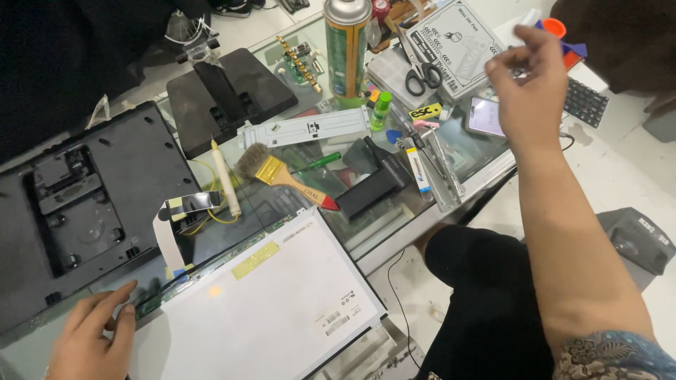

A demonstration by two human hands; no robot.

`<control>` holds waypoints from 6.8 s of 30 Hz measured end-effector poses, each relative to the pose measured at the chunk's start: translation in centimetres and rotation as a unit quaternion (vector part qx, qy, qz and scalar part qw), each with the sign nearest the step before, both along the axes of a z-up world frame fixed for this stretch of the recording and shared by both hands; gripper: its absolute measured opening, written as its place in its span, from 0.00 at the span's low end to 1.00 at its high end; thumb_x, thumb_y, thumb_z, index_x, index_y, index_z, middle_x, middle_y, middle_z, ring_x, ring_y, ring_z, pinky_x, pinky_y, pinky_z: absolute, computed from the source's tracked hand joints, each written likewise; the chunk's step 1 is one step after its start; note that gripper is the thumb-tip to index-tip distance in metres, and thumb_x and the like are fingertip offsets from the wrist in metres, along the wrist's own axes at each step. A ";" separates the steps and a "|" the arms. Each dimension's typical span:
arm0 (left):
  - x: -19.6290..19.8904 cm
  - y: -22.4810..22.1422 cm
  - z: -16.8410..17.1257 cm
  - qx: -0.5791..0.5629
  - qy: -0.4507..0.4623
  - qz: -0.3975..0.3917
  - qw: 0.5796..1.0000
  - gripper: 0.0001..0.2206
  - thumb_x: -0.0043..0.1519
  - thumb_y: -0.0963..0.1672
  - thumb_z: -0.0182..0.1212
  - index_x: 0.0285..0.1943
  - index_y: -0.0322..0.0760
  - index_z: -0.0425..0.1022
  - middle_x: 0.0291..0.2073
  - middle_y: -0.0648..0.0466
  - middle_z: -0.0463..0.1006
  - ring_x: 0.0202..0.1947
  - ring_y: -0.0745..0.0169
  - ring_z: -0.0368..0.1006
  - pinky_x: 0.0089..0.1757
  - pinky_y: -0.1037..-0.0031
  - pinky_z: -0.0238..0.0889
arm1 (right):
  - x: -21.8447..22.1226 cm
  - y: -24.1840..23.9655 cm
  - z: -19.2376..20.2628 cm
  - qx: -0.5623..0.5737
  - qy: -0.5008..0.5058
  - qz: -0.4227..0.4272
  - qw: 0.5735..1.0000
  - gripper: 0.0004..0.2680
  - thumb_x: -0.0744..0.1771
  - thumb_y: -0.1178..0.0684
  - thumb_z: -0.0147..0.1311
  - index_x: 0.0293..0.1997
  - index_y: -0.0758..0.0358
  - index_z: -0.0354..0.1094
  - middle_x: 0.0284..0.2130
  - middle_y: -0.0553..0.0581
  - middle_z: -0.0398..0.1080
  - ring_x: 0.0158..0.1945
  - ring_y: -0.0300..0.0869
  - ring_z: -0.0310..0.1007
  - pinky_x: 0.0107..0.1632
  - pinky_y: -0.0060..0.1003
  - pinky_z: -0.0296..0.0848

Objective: Cleaning an LCD screen and repairing the ribbon cable connection using a precision tool

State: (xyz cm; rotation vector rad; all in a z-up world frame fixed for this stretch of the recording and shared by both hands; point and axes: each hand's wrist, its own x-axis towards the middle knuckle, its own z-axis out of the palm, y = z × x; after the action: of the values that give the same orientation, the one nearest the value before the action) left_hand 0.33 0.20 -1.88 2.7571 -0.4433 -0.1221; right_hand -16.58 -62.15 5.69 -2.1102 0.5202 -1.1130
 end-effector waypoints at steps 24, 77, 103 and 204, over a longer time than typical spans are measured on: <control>-0.3 -1.3 3.1 -0.088 -0.013 -0.031 0.996 0.14 0.67 0.44 0.54 0.59 0.50 0.80 0.48 0.61 0.75 0.33 0.60 0.73 0.40 0.67 0.64 | 4.7 13.8 1.3 -0.173 0.221 0.227 0.933 0.09 0.70 0.60 0.55 0.57 0.67 0.76 0.47 0.63 0.77 0.49 0.51 0.75 0.55 0.45 0.71; -6.6 -12.0 11.7 -0.271 0.234 -0.255 0.898 0.32 0.57 0.55 0.63 0.63 0.46 0.49 0.61 0.54 0.57 0.61 0.58 0.50 0.57 0.66 0.47 | 7.5 30.6 11.7 0.254 0.348 0.448 0.784 0.07 0.69 0.58 0.55 0.36 0.72 0.77 0.20 0.61 0.74 0.22 0.42 0.72 0.29 0.34 0.76; -10.8 -13.1 8.2 -0.115 0.188 -0.096 0.971 0.31 0.47 0.62 0.73 0.40 0.40 0.66 0.39 0.53 0.71 0.43 0.48 0.69 0.39 0.53 0.64 | -0.4 28.6 -2.2 0.028 0.391 0.516 0.762 0.16 0.62 0.58 0.54 0.54 0.51 0.61 0.34 0.55 0.77 0.32 0.56 0.78 0.34 0.44 0.72; -3.9 -5.4 -1.1 -0.247 0.032 0.043 0.968 0.06 0.63 0.46 0.59 0.38 0.42 0.71 0.28 0.59 0.84 0.27 0.63 0.79 0.33 0.71 0.67 | 1.7 20.3 -5.5 0.081 0.585 0.292 0.752 0.20 0.60 0.44 0.62 0.56 0.19 0.80 0.52 0.28 0.86 0.55 0.25 0.86 0.57 0.25 0.74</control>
State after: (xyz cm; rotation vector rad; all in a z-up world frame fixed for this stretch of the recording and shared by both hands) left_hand -3.54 -5.24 -2.97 2.2704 -0.2867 -0.0681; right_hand -14.89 -41.85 0.21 -2.3304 0.3902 0.7031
